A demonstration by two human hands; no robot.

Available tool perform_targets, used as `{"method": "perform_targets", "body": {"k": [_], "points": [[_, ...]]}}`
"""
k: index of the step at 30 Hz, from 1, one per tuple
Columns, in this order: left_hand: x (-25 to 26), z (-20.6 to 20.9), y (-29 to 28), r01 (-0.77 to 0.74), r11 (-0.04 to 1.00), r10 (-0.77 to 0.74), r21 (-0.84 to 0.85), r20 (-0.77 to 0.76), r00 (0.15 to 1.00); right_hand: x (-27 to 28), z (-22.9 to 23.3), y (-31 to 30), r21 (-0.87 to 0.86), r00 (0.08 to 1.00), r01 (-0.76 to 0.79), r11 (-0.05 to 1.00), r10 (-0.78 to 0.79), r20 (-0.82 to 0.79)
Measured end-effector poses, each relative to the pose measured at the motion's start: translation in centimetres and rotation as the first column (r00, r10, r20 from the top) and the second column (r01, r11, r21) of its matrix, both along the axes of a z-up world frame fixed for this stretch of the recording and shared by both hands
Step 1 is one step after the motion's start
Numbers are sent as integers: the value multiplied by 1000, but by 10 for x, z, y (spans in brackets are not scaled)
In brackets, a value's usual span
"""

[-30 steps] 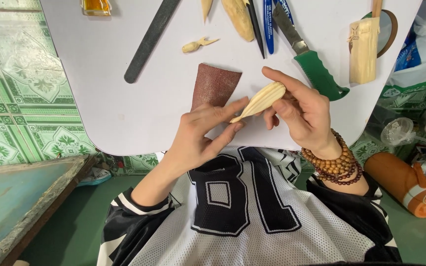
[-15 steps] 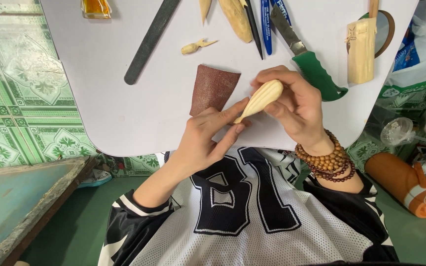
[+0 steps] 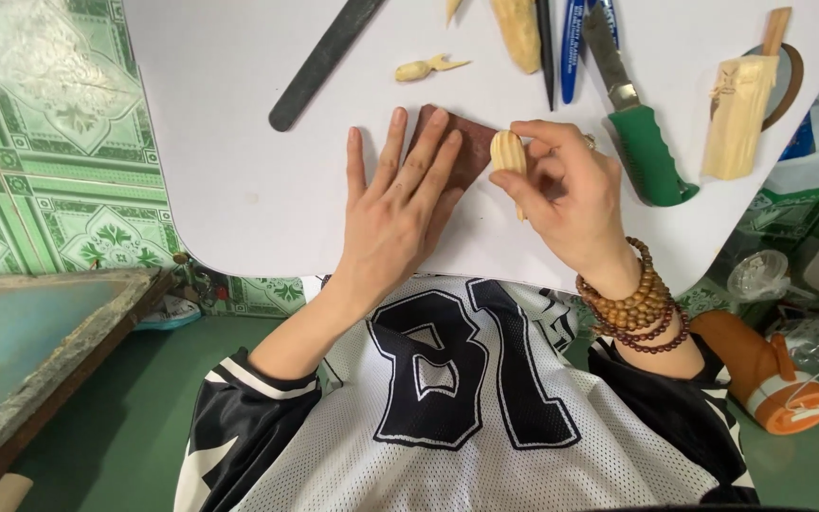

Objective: Hand-sanding a small carved wooden piece using a piece of sandpaper on a small workspace.

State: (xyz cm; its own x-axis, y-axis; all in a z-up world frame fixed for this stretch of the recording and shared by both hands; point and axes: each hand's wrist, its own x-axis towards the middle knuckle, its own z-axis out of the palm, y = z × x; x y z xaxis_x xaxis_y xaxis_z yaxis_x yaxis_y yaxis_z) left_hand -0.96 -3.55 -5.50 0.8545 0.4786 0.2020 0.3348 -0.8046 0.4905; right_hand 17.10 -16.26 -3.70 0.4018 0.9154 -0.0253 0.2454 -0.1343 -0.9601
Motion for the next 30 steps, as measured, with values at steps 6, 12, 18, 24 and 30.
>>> {"method": "perform_targets", "body": {"k": [6, 12, 18, 24, 30], "points": [[-6, -17, -8, -17, 999, 20, 28, -118, 993, -12, -13, 7, -79, 888, 18, 997, 20, 460], [-6, -26, -12, -11, 994, 28, 109, -155, 987, -19, -7, 15, -106, 801, 16, 994, 51, 597], [-6, -24, -11, -35, 993, 55, 113, -176, 983, -21, -11, 5, -168, 847, -9, 986, 97, 522], [-8, -26, -14, -19, 996, 35, 84, -192, 981, -15, -28, 5, -68, 859, 69, 995, -24, 512], [-6, -25, -12, -16, 997, 30, 70, -196, 980, -18, -14, 4, -72, 844, 36, 997, 8, 537]]}}
